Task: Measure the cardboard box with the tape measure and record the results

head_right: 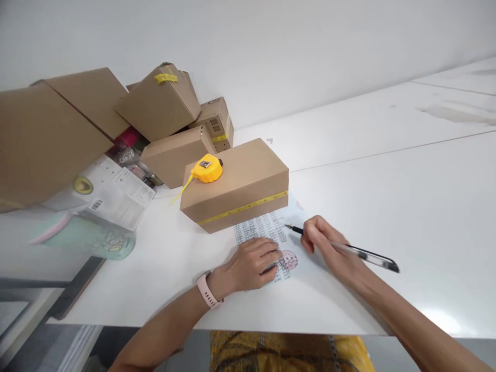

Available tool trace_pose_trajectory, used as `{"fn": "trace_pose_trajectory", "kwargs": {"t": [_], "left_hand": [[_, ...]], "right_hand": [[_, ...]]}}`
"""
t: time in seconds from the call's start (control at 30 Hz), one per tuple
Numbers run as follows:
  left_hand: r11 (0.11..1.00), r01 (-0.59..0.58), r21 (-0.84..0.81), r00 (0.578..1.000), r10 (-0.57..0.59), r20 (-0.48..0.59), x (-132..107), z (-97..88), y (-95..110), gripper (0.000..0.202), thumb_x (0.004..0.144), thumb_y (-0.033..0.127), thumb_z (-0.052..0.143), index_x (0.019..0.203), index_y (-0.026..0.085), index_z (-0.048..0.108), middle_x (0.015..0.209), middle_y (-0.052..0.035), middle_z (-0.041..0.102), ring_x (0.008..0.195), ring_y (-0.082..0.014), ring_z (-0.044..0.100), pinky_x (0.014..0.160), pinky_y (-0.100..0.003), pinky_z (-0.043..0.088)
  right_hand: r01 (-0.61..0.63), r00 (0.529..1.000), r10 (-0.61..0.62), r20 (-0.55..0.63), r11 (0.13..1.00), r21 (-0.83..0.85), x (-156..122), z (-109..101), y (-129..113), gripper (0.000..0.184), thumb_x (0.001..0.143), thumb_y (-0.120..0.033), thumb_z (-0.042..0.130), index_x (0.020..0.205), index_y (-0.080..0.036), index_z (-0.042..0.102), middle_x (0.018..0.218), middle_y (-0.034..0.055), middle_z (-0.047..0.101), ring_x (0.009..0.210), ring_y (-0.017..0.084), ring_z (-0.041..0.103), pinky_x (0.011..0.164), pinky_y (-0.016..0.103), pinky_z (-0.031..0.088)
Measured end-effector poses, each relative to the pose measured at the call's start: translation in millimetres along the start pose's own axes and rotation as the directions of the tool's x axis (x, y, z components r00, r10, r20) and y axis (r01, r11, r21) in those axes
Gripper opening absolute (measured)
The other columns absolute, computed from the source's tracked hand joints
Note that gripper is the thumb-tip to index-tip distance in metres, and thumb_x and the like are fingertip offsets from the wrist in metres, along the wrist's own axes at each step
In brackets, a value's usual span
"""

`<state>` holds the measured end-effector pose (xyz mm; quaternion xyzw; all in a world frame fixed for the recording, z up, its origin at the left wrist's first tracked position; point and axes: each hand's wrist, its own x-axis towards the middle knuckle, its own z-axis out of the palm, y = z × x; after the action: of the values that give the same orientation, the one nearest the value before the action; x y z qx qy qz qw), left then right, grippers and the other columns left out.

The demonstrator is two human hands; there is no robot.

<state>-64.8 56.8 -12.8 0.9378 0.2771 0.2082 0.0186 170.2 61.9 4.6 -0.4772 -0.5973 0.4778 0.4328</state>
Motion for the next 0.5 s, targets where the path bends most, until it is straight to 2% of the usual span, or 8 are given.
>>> {"fn": "trace_pose_trajectory", "kwargs": {"t": [0.07, 0.13, 0.17, 0.23, 0.3, 0.33, 0.4, 0.5], "left_hand": [[1.000, 0.011, -0.014, 1.000, -0.011, 0.013, -1.5, -0.7, -0.9, 0.021, 0.090, 0.022, 0.050, 0.100, 0.014, 0.066, 0.103, -0.0102, 0.071, 0.102, -0.0232, 0.065, 0.088, -0.037, 0.054], [0.999, 0.021, -0.035, 1.000, -0.020, 0.021, -1.5, -2.0, -1.1, 0.021, 0.090, 0.022, 0.050, 0.101, 0.015, 0.066, 0.105, -0.0099, 0.070, 0.105, -0.0227, 0.064, 0.090, -0.037, 0.053], [0.999, 0.026, -0.046, 0.999, -0.025, 0.022, -1.5, -2.2, -1.1, 0.021, 0.090, 0.023, 0.051, 0.102, 0.015, 0.065, 0.106, -0.0097, 0.070, 0.106, -0.0227, 0.064, 0.091, -0.037, 0.052], [0.998, 0.032, -0.062, 0.999, -0.030, 0.023, -1.7, -1.8, -1.3, 0.021, 0.090, 0.024, 0.052, 0.103, 0.015, 0.065, 0.107, -0.0095, 0.070, 0.106, -0.0229, 0.064, 0.092, -0.037, 0.052], [0.997, 0.035, -0.072, 0.999, -0.033, 0.030, -2.2, -0.8, -1.7, 0.021, 0.090, 0.024, 0.051, 0.102, 0.015, 0.066, 0.107, -0.0095, 0.070, 0.107, -0.0230, 0.063, 0.092, -0.037, 0.052], [0.996, 0.038, -0.076, 0.999, -0.035, 0.035, -2.5, -0.5, -1.8, 0.021, 0.091, 0.024, 0.051, 0.102, 0.015, 0.065, 0.107, -0.0096, 0.070, 0.107, -0.0228, 0.063, 0.093, -0.037, 0.051], [0.996, 0.044, -0.082, 0.998, -0.041, 0.043, -2.9, -0.5, -1.7, 0.021, 0.091, 0.023, 0.050, 0.103, 0.015, 0.065, 0.108, -0.0101, 0.069, 0.109, -0.0227, 0.063, 0.094, -0.037, 0.051], [0.995, 0.056, -0.088, 0.997, -0.051, 0.051, -3.0, -1.7, -1.3, 0.021, 0.092, 0.022, 0.049, 0.103, 0.014, 0.065, 0.109, -0.0106, 0.069, 0.109, -0.0228, 0.062, 0.095, -0.037, 0.051]], "right_hand": [[-0.042, 0.999, 0.042, 0.019, 0.998, 0.043, 4.9, 10.5, 2.8, 0.040, 0.096, -0.059, 0.043, 0.096, -0.024, 0.062, 0.076, 0.0031, 0.066, 0.075, 0.019, 0.061, 0.076, 0.035, 0.051], [-0.105, 0.994, 0.102, 0.038, 0.989, 0.101, 9.9, 18.6, 4.6, 0.046, 0.091, -0.061, 0.052, 0.112, -0.022, 0.065, 0.094, 0.0077, 0.071, 0.089, 0.022, 0.065, 0.083, 0.038, 0.052], [-0.141, 0.990, 0.138, 0.038, 0.985, 0.104, 11.7, 21.9, 4.8, 0.047, 0.087, -0.060, 0.059, 0.114, -0.022, 0.066, 0.100, 0.0087, 0.071, 0.092, 0.023, 0.066, 0.082, 0.037, 0.052], [-0.189, 0.982, 0.188, 0.022, 0.980, 0.053, 13.1, 27.5, 3.9, 0.041, 0.080, -0.057, 0.070, 0.101, -0.022, 0.070, 0.093, 0.0068, 0.071, 0.085, 0.022, 0.065, 0.073, 0.033, 0.053], [-0.165, 0.986, 0.165, 0.002, 0.986, -0.006, 12.1, 31.8, 3.0, 0.036, 0.081, -0.056, 0.069, 0.081, -0.020, 0.065, 0.077, 0.0031, 0.065, 0.070, 0.017, 0.059, 0.060, 0.028, 0.049], [-0.144, 0.990, 0.144, -0.001, 0.989, -0.028, 11.0, 33.5, 3.1, 0.037, 0.083, -0.056, 0.067, 0.077, -0.020, 0.062, 0.073, 0.0016, 0.062, 0.064, 0.015, 0.055, 0.055, 0.027, 0.046], [-0.124, 0.992, 0.124, -0.021, 0.991, -0.051, 9.0, 36.0, 4.9, 0.035, 0.085, -0.055, 0.064, 0.079, -0.021, 0.058, 0.070, -0.0004, 0.058, 0.059, 0.013, 0.050, 0.050, 0.025, 0.042], [-0.136, 0.989, 0.135, -0.058, 0.991, -0.010, 8.3, 38.5, 10.1, 0.032, 0.083, -0.053, 0.069, 0.090, -0.023, 0.057, 0.077, 0.0012, 0.063, 0.065, 0.015, 0.057, 0.056, 0.027, 0.047]]}}
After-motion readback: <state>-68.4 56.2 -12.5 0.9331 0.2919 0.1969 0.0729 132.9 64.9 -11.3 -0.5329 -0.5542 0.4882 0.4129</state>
